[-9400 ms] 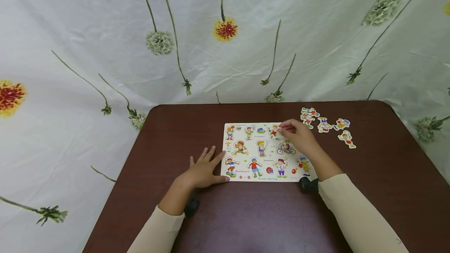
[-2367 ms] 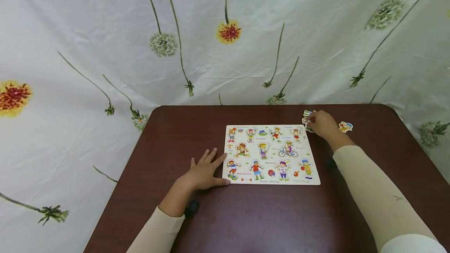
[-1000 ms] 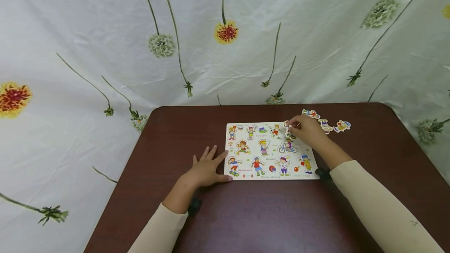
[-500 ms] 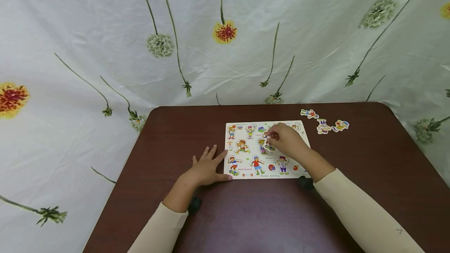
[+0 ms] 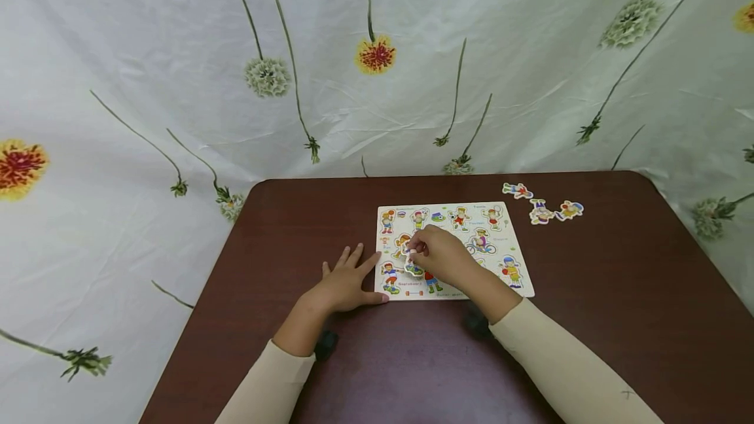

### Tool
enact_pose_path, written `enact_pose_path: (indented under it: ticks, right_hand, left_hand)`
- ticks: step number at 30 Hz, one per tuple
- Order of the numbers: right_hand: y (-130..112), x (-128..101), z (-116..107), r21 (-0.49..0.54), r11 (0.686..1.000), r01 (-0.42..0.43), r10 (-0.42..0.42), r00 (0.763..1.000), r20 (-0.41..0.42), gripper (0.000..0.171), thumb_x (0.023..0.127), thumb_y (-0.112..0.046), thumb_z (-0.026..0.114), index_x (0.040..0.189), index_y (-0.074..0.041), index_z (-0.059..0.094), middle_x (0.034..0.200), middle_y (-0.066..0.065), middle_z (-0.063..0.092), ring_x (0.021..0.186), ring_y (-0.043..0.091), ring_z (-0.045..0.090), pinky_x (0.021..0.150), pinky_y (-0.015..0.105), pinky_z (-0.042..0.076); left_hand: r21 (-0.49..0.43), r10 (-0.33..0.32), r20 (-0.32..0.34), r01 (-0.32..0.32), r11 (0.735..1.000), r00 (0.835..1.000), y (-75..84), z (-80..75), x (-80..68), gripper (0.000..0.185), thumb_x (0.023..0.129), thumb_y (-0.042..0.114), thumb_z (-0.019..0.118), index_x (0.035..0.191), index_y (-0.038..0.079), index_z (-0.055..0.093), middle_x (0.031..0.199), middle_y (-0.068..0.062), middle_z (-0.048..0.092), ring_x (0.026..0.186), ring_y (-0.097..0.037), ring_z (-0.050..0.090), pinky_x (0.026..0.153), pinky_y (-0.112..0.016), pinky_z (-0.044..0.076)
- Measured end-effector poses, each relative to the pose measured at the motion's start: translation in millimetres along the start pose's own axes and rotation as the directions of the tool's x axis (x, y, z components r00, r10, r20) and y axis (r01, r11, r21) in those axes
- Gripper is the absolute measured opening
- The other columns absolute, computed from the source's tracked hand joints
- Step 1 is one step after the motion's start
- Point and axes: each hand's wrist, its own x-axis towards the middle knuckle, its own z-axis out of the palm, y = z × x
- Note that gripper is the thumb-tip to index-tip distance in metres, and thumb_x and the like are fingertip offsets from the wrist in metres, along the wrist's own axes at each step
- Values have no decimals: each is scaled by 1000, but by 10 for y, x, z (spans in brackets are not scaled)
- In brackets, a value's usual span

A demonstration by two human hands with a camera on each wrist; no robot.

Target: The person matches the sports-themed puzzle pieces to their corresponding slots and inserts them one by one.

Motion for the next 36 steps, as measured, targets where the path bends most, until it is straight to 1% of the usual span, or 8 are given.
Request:
enact_pose_path:
  ticks: [6, 11, 14, 17, 20, 26, 30, 36]
  right_hand:
    - [-170, 30, 192, -18, 999, 28, -28, 1000, 11, 7, 90, -15, 75, 95, -12, 71, 90, -2, 62, 78, 8, 56, 72, 27, 48]
    - [-251, 47, 303, -24, 999, 31, -31, 999, 16, 9, 88, -16, 77, 92, -13, 69, 89, -3, 61, 83, 11, 60, 72, 27, 48]
    - [-276, 52, 350, -28, 999, 31, -30, 999, 36, 9, 88, -15, 77, 91, -12, 69, 88, -2, 61, 81, 12, 59, 71, 27, 47]
    - [-286, 59, 382, -45, 998, 32, -29, 998, 57, 9, 88, -14, 76, 91, -11, 68, 87, -1, 60, 75, 10, 54, 69, 26, 45]
    - [-285, 73, 402, -57, 998, 32, -28, 997, 74, 9, 88, -14, 76, 92, -11, 69, 87, -1, 60, 74, 8, 51, 68, 25, 45]
    - [-246, 121, 439, -52, 998, 47, -42, 994, 97, 10, 87, -14, 78, 92, -10, 70, 85, 0, 61, 73, 9, 53, 68, 26, 46]
    - [-211, 160, 461, -47, 997, 57, -51, 991, 127, 9, 86, -12, 78, 91, -9, 71, 82, -1, 60, 73, 9, 52, 69, 26, 45]
    - [-191, 184, 458, -15, 998, 60, -57, 987, 151, 8, 86, -9, 77, 90, -9, 71, 79, -1, 63, 74, 10, 53, 71, 27, 46]
  left_hand:
    - [4, 0, 0, 0, 1000, 1000, -28, 16, -7, 91, 87, 61, 70, 162, 32, 26, 171, -15, 8, 158, -41, 3, 115, -79, 7]
    - [8, 7, -8, -6, 1000, 1000, -43, 9, -8, 91, 88, 59, 71, 162, 30, 27, 171, -17, 9, 158, -42, 4, 114, -80, 7]
    - [5, 10, -12, -10, 1000, 1000, -34, -7, -15, 90, 88, 58, 71, 161, 30, 28, 171, -17, 9, 158, -42, 4, 113, -81, 7]
    - [1, 13, -15, -13, 1000, 1000, -24, -17, -16, 89, 87, 59, 72, 161, 30, 29, 171, -17, 10, 158, -42, 5, 113, -81, 7]
    - [1, 13, -15, -13, 1000, 1000, -25, -15, -11, 89, 87, 59, 72, 161, 30, 30, 171, -17, 11, 158, -42, 5, 113, -81, 8]
    - [1, 18, -11, -18, 1000, 1000, -24, -12, -2, 89, 88, 59, 71, 161, 31, 29, 171, -16, 10, 158, -42, 5, 113, -80, 7]
    - [-5, 24, -14, -24, 1000, 1000, -15, -15, -7, 89, 87, 58, 72, 161, 31, 30, 171, -17, 10, 158, -42, 5, 113, -81, 8]
    - [-7, 22, -12, -22, 1000, 1000, -23, -2, -7, 90, 87, 58, 72, 161, 30, 29, 171, -16, 9, 158, -42, 4, 114, -80, 6]
